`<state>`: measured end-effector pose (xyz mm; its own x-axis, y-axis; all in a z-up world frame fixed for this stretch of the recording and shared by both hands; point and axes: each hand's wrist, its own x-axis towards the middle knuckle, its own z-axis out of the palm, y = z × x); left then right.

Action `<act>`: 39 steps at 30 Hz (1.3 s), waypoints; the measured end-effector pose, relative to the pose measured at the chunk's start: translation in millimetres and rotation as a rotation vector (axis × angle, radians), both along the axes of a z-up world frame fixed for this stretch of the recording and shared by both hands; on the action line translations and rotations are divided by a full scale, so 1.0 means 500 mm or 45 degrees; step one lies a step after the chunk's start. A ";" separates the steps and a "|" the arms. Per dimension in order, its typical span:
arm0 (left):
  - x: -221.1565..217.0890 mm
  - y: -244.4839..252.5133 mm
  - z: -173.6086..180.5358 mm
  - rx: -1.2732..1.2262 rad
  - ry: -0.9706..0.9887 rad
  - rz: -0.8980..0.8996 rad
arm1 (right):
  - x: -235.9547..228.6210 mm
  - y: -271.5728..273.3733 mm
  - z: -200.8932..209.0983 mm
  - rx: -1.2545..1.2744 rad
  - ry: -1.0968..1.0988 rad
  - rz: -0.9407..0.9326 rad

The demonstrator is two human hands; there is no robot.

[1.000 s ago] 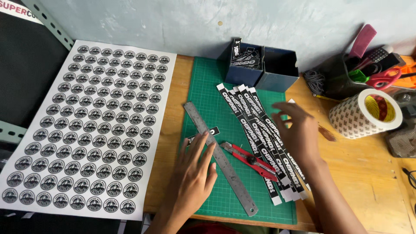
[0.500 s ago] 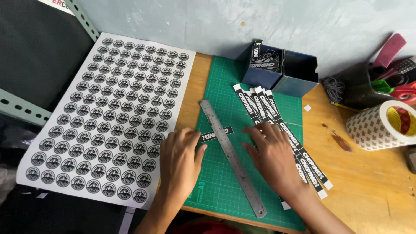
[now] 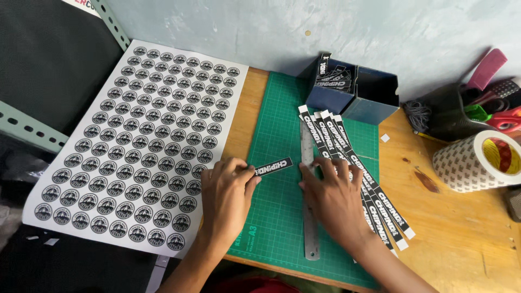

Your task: The person uses a metal ruler and a red utility knife to cut long sticker strips on a green cutting mat. They measure and cut each strip, then place the cut pieces into a small blue box. The process is repeated multiple times throughout the clip.

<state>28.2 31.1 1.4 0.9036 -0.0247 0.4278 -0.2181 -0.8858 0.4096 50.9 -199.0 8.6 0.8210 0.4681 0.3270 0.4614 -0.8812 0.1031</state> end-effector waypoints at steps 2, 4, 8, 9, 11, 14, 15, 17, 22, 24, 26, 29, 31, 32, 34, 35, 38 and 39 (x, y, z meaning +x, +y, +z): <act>0.001 -0.002 -0.015 0.027 0.017 0.024 | 0.013 0.008 0.010 0.047 0.065 -0.008; -0.002 -0.004 -0.020 0.054 0.038 0.050 | 0.030 0.015 0.008 0.094 0.134 -0.015; -0.007 -0.008 -0.008 0.015 0.065 0.065 | 0.065 0.036 0.011 0.144 0.243 -0.006; -0.008 -0.009 -0.007 0.011 0.070 0.073 | 0.071 0.043 0.018 0.144 0.269 0.010; -0.008 -0.008 -0.004 -0.018 0.076 0.068 | 0.082 0.038 -0.010 0.157 0.226 0.049; -0.008 -0.008 -0.002 -0.058 0.099 0.057 | 0.092 0.038 -0.024 0.181 0.210 0.074; -0.007 -0.009 0.000 -0.069 0.117 0.050 | 0.096 0.038 -0.023 0.192 0.236 0.062; -0.008 -0.007 -0.003 -0.073 0.115 0.043 | 0.100 0.043 -0.016 0.248 0.297 0.041; -0.005 -0.003 -0.012 -0.043 0.079 0.026 | 0.106 0.047 0.002 0.652 0.486 0.032; -0.002 0.001 -0.018 -0.138 -0.046 0.013 | 0.106 0.050 0.026 1.144 0.785 -0.004; -0.002 -0.005 0.004 -0.257 -0.091 -0.036 | 0.107 0.051 0.059 1.305 0.850 0.010; -0.010 -0.014 0.031 -0.407 -0.138 -0.109 | 0.115 0.041 0.106 1.399 0.837 -0.004; -0.016 -0.024 0.039 -0.441 -0.148 -0.136 | 0.140 0.017 0.138 1.328 0.752 -0.032; -0.022 -0.029 0.038 -0.455 -0.117 -0.189 | 0.160 -0.001 0.152 1.314 0.556 0.012; -0.032 -0.039 0.028 -0.469 -0.087 -0.242 | 0.203 -0.034 0.176 1.294 0.357 0.056; -0.037 -0.044 0.019 -0.447 -0.044 -0.288 | 0.227 -0.050 0.186 1.300 0.198 -0.004; -0.043 -0.054 0.001 -0.361 0.004 -0.365 | 0.305 -0.090 0.184 1.246 -0.090 -0.085; -0.044 -0.056 -0.004 -0.296 0.010 -0.396 | 0.331 -0.102 0.178 1.190 -0.217 -0.108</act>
